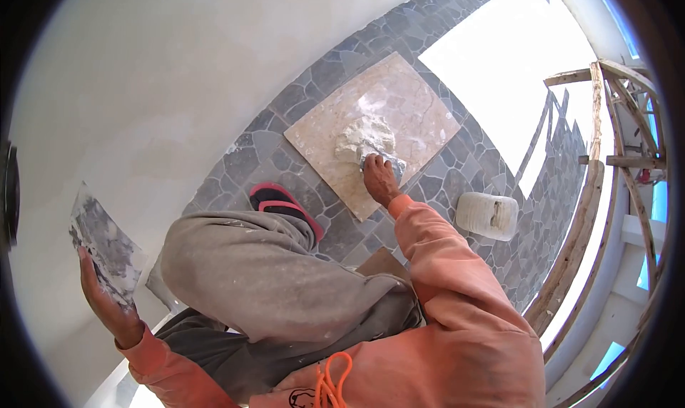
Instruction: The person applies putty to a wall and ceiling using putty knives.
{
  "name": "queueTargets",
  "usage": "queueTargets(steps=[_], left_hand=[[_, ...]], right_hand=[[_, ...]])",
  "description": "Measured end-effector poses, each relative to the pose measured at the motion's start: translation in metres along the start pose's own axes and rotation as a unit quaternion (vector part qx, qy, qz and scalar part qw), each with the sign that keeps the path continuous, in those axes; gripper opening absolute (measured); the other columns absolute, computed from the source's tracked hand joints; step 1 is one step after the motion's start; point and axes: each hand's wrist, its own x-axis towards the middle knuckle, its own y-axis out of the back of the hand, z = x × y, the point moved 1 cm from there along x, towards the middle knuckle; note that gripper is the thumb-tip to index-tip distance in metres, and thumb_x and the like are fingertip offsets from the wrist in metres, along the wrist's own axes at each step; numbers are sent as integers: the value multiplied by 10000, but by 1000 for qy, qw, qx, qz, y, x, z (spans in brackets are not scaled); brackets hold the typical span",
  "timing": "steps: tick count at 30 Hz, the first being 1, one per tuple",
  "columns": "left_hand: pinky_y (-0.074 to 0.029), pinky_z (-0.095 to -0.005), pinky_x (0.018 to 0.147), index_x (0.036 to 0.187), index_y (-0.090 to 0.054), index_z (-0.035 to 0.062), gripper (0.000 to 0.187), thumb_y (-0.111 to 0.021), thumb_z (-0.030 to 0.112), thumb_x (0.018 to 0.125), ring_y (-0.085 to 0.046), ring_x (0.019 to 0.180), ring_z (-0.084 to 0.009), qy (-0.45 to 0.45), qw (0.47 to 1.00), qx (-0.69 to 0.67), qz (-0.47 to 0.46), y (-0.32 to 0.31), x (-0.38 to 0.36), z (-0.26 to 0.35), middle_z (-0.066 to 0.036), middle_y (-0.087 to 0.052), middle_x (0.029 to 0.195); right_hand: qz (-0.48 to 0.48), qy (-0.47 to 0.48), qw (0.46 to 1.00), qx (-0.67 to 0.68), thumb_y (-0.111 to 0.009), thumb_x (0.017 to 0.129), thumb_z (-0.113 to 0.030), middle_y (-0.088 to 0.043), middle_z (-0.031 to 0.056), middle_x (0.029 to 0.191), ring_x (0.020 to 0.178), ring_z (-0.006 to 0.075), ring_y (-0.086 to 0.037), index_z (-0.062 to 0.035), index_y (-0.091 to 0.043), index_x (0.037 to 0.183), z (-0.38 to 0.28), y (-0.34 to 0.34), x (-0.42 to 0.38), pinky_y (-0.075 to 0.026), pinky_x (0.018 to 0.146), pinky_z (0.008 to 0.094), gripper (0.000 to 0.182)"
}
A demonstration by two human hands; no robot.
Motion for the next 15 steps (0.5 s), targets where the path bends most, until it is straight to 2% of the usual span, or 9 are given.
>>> queueTargets(steps=[1, 3, 4, 7, 9, 10, 12, 13, 15], left_hand=[[-386, -364, 1087, 1413, -456, -32, 443, -432, 208, 1042, -477, 1299, -241, -55, 997, 58, -21, 3, 0, -8, -130, -465, 1417], [-387, -369, 1089, 1415, -454, -31, 440, -438, 191, 1036, -474, 1304, -248, -109, 987, 105, -46, 11, -1, -14, -140, -456, 1429], [-387, -371, 1091, 1415, -453, -31, 439, -439, 184, 1033, -473, 1306, -252, -108, 989, 90, -46, 12, -1, -14, -146, -451, 1434], [-389, -377, 1093, 1417, -452, -27, 436, -441, 173, 1029, -471, 1309, -262, -175, 972, 148, -59, 16, 2, -23, -151, -444, 1439], [-394, -376, 1089, 1416, -453, -27, 435, -440, 176, 1032, -474, 1305, -260, -203, 961, 177, -69, 18, -1, -29, -150, -447, 1435], [-397, -373, 1084, 1414, -455, -28, 434, -438, 181, 1034, -477, 1301, -255, -200, 963, 168, -70, 15, -2, -29, -149, -451, 1430], [-405, -367, 1074, 1411, -458, -29, 432, -439, 187, 1038, -485, 1291, -245, -127, 986, 98, -55, 10, -1, -22, -144, -459, 1421], [-410, -363, 1068, 1410, -460, -30, 431, -440, 188, 1039, -489, 1286, -239, -53, 997, 38, -39, 4, -1, -9, -140, -464, 1418], [-415, -356, 1059, 1406, -465, -30, 435, -446, 202, 1039, -494, 1277, -229, 34, 998, -44, -7, 3, 1, 0, -132, -474, 1409]], right_hand=[[-34, 13, 999, 19, -515, 850, -72, -523, 190, 1114, 1012, 318, -528, 101, -551, 1128, -2, -11, 1, -440, 820, 438, 329], [-78, 15, 996, 49, -520, 849, -77, -525, 190, 1103, 1018, 315, -527, 99, -553, 1123, -1, -15, -4, -439, 819, 432, 328], [-98, 19, 993, 61, -522, 848, -80, -525, 190, 1098, 1021, 314, -526, 98, -554, 1121, -1, -4, -2, -438, 818, 429, 327], [-92, -23, 995, 17, -503, 861, -62, -508, 200, 1142, 1038, 330, -524, 82, -506, 1205, -10, 34, -1, -441, 860, 432, 373], [2, -13, 1000, 12, -510, 853, -62, -505, 205, 1155, 1034, 331, -521, 88, -496, 1229, -20, 33, 5, -436, 865, 436, 404], [52, -11, 999, 10, -513, 849, -61, -503, 208, 1161, 1032, 332, -519, 90, -492, 1240, -23, 30, 8, -434, 867, 439, 420], [-4, 7, 999, 32, -523, 843, -70, -497, 211, 1175, 1032, 330, -512, 95, -489, 1249, -28, 2, 4, -427, 858, 447, 440], [-24, 18, 999, 31, -524, 844, -72, -497, 209, 1173, 1036, 329, -511, 94, -490, 1248, -29, -10, -1, -425, 856, 448, 438], [-70, 34, 996, 40, -524, 847, -76, -505, 195, 1141, 1040, 320, -512, 84, -497, 1248, -27, -16, -5, -421, 848, 448, 433]])
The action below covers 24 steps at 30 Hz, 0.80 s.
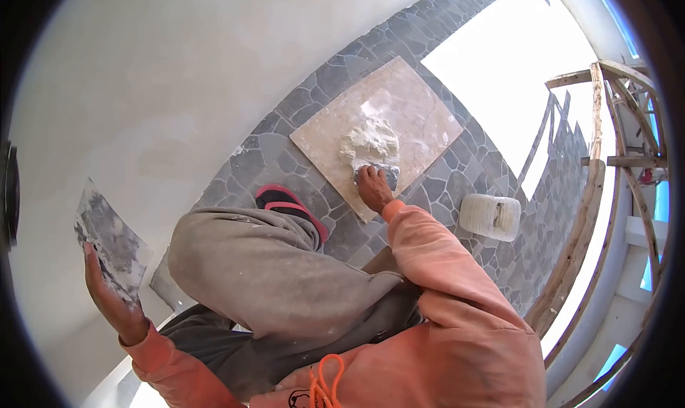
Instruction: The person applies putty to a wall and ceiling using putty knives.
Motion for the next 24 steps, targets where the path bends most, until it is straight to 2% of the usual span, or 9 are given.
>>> queueTargets(steps=[3, 4, 7, 8, 11, 14, 17, 21, 24], left_hand=[[-417, -350, 1053, 1400, -473, -29, 452, -459, 238, 1036, -498, 1272, -220, 25, 998, -44, 26, -1, -2, -1, -118, -484, 1399], [-416, -350, 1053, 1399, -476, -27, 458, -464, 249, 1034, -497, 1273, -220, 29, 999, -38, 22, -4, 1, -3, -114, -484, 1397], [-412, -351, 1056, 1393, -483, -25, 473, -477, 274, 1027, -497, 1272, -218, -46, 999, 8, -13, 1, 0, -12, -105, -483, 1394], [-411, -352, 1057, 1393, -483, -25, 475, -480, 277, 1026, -497, 1273, -218, -49, 999, 2, -18, 1, 0, -10, -105, -482, 1396], [-406, -355, 1061, 1392, -483, -26, 478, -484, 277, 1023, -493, 1277, -218, 1, 999, -49, 1, -5, 0, -1, -105, -481, 1401], [-404, -357, 1063, 1394, -481, -27, 485, -487, 283, 1021, -489, 1281, -219, 15, 998, -53, 32, -6, 1, -8, -106, -486, 1403], [-404, -359, 1062, 1396, -476, -27, 492, -488, 291, 1021, -488, 1283, -220, 28, 997, -72, 22, -6, 2, -4, -106, -490, 1403], [-400, -361, 1064, 1399, -471, -27, 496, -490, 295, 1021, -490, 1280, -223, 4, 996, -84, 6, 3, 1, -1, -105, -490, 1404], [-393, -362, 1068, 1402, -466, -30, 503, -495, 293, 1018, -490, 1281, -226, 14, 994, -106, 8, 4, -1, 2, -104, -488, 1408]], right_hand=[[67, -8, 997, -35, -533, 848, -98, -545, 176, 1102, 1023, 300, -528, 76, -550, 1161, 3, 38, -7, -432, 821, 432, 358], [81, -47, 995, -36, -533, 849, -96, -553, 175, 1089, 1023, 307, -537, 70, -549, 1167, 7, 43, -5, -436, 833, 432, 359], [2, -81, 997, -19, -504, 861, -71, -523, 177, 1117, 1068, 324, -520, 72, -494, 1241, 19, 15, -5, -431, 861, 445, 406], [18, -51, 998, 12, -503, 859, -69, -528, 177, 1111, 1069, 327, -521, 63, -503, 1229, 24, -10, -10, -435, 862, 445, 393], [-22, -33, 999, 14, -499, 859, -66, -528, 176, 1103, 1055, 330, -522, 58, -521, 1198, 25, 17, -14, -437, 866, 441, 362], [67, -117, 991, -27, -506, 851, -58, -532, 175, 1092, 1038, 332, -521, 54, -545, 1154, 28, 31, -15, -438, 866, 436, 326], [1, -77, 996, -34, -519, 836, -50, -536, 177, 1081, 1026, 330, -521, 57, -558, 1124, 41, -9, -14, -440, 859, 434, 310], [-57, -58, 997, -8, -511, 840, -53, -531, 184, 1083, 1031, 327, -523, 74, -552, 1121, 38, 19, -15, -446, 866, 436, 311], [85, -104, 989, -58, -522, 849, -79, -546, 177, 1058, 1017, 318, -537, 63, -594, 1061, 36, 33, -13, -451, 842, 434, 265]])
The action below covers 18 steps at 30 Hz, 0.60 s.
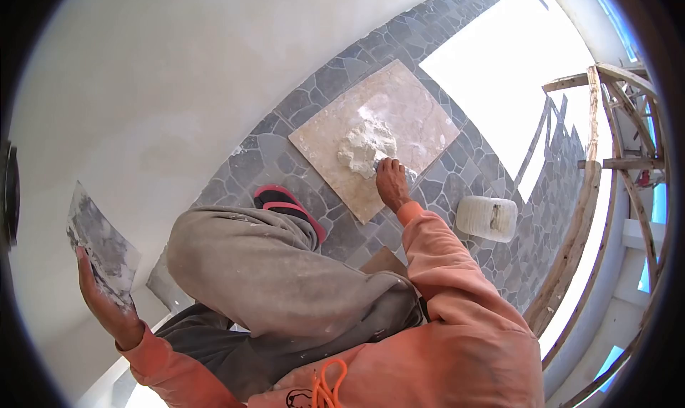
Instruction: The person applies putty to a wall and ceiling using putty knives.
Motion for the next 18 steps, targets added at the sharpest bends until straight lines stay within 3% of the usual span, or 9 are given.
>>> queueTargets(steps=[3, 5, 7, 11, 14, 17, 18], left_hand=[[-388, -361, 1069, 1401, -467, -31, 504, -501, 289, 1013, -491, 1279, -228, 31, 999, 6, 16, -11, 6, -7, -103, -490, 1407], [-389, -360, 1067, 1398, -472, -30, 503, -505, 288, 1010, -493, 1275, -230, 19, 1000, 9, 19, -9, 6, -8, -104, -494, 1403], [-390, -358, 1064, 1393, -477, -30, 501, -508, 289, 1008, -496, 1272, -232, 19, 999, -2, 27, -7, 7, -9, -105, -498, 1399], [-393, -357, 1060, 1391, -481, -29, 503, -510, 295, 1007, -500, 1267, -233, 34, 999, 6, 28, -11, 3, -2, -106, -500, 1395], [-398, -358, 1055, 1389, -481, -29, 505, -513, 300, 1007, -504, 1261, -230, 44, 998, 20, 33, -13, 3, 0, -105, -502, 1391], [-406, -360, 1047, 1383, -483, -31, 504, -518, 301, 1006, -508, 1254, -226, 39, 998, 7, 40, -10, 4, -7, -105, -505, 1384], [-408, -360, 1045, 1381, -484, -31, 502, -519, 301, 1006, -509, 1253, -226, 38, 999, -1, 39, -9, 3, -8, -105, -505, 1382]], right_hand=[[-21, 70, 997, 40, -534, 845, -77, -545, 171, 1058, 1021, 310, -541, 58, -589, 1070, -5, -41, 2, -451, 844, 434, 268], [-85, 95, 991, 44, -539, 842, -72, -559, 164, 1042, 1010, 313, -550, 53, -593, 1071, -5, -48, -5, -454, 841, 425, 267], [-128, 111, 984, 57, -532, 846, -71, -566, 163, 1033, 1003, 315, -553, 57, -598, 1060, 4, -13, 5, -456, 839, 417, 258], [-20, 12, 1000, 15, -542, 842, -78, -588, 163, 1025, 985, 308, -561, 60, -622, 1025, 2, -11, 13, -455, 834, 421, 242], [-88, 85, 992, 31, -539, 839, -69, -588, 166, 1016, 977, 308, -559, 62, -625, 1025, -3, -56, 2, -458, 825, 418, 243], [-113, 84, 989, 41, -533, 840, -70, -585, 168, 1002, 974, 301, -558, 63, -635, 1001, 2, -8, 16, -468, 810, 403, 232], [-81, 69, 994, 23, -536, 840, -76, -587, 167, 999, 973, 300, -559, 60, -641, 987, 2, -7, 19, -469, 810, 401, 226]])
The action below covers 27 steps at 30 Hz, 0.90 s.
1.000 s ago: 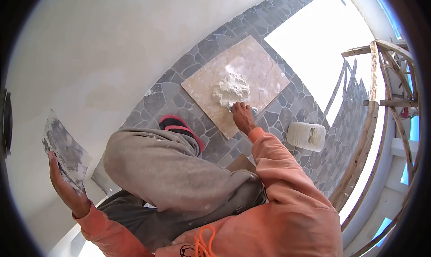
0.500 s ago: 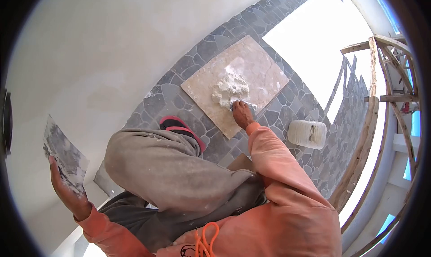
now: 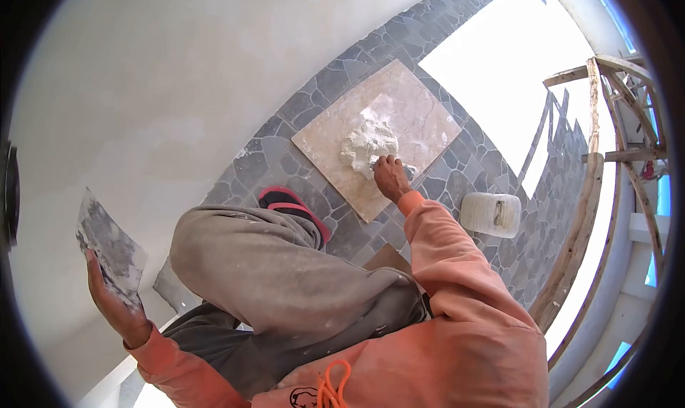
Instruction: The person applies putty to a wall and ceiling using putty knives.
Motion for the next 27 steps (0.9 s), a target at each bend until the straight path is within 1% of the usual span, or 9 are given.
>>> queueTargets(steps=[2, 4, 9, 13, 15, 18, 22, 25, 27], left_hand=[[-410, -360, 1044, 1381, -484, -32, 499, -518, 297, 1007, -510, 1251, -226, 5, 1000, -6, -13, -1, -1, 4, -104, -506, 1381], [-412, -359, 1043, 1383, -482, -31, 497, -514, 294, 1009, -512, 1250, -225, 16, 1000, -6, -19, -2, 0, 6, -103, -508, 1381], [-416, -353, 1041, 1382, -486, -29, 494, -517, 292, 1008, -517, 1243, -218, -7, 1000, 5, 1, 3, 3, -4, -95, -515, 1372], [-415, -354, 1043, 1379, -490, -28, 492, -519, 291, 1006, -516, 1243, -215, 0, 1000, -4, -13, 2, 1, 2, -95, -513, 1371], [-414, -354, 1045, 1382, -488, -26, 491, -517, 291, 1007, -515, 1244, -215, -14, 1000, 7, -19, 10, -4, 4, -96, -511, 1372], [-414, -354, 1045, 1387, -484, -22, 492, -510, 292, 1010, -512, 1247, -215, -12, 1000, 7, -13, 7, 4, -6, -98, -509, 1374], [-412, -354, 1049, 1391, -481, -20, 492, -507, 292, 1011, -510, 1251, -218, -31, 999, 21, -18, 8, 2, -7, -99, -507, 1376], [-409, -357, 1053, 1394, -478, -20, 494, -509, 289, 1010, -507, 1260, -220, -22, 999, 23, -9, 8, 2, -7, -99, -505, 1383], [-407, -359, 1055, 1397, -476, -20, 496, -511, 286, 1009, -503, 1267, -221, -6, 1000, 12, -2, 7, 4, -6, -100, -503, 1389]], right_hand=[[59, -33, 997, -32, -543, 839, -87, -590, 166, 993, 971, 297, -561, 56, -653, 959, 0, 1, 4, -471, 811, 397, 217], [19, 17, 999, -28, -552, 833, -90, -594, 164, 989, 964, 295, -564, 55, -661, 936, 3, -40, -2, -471, 816, 394, 208], [-39, 38, 999, -6, -529, 861, -90, -603, 151, 998, 970, 298, -568, 42, -671, 940, 7, -13, 4, -467, 840, 403, 209], [45, 9, 999, 20, -530, 867, -90, -605, 152, 998, 984, 310, -574, 17, -656, 930, 3, -25, 10, -465, 845, 423, 176], [-22, 58, 997, 40, -541, 859, -90, -603, 152, 1006, 990, 316, -574, 8, -644, 929, 4, -39, -3, -465, 837, 430, 159], [-94, 76, 992, 27, -542, 854, -84, -598, 155, 1024, 986, 318, -575, 6, -638, 983, 11, -4, -1, -468, 826, 427, 184], [0, -52, 999, 13, -546, 816, -16, -585, 158, 1044, 1011, 334, -561, 27, -593, 1038, 15, -1, -4, -470, 839, 448, 231], [-43, 34, 998, 26, -547, 820, -23, -584, 156, 1047, 1017, 329, -556, 22, -593, 1042, 15, -57, -19, -468, 839, 442, 232], [-79, 35, 996, 28, -544, 837, -52, -591, 149, 1052, 1030, 324, -557, 18, -607, 1034, 15, -26, -15, -470, 838, 436, 218]])
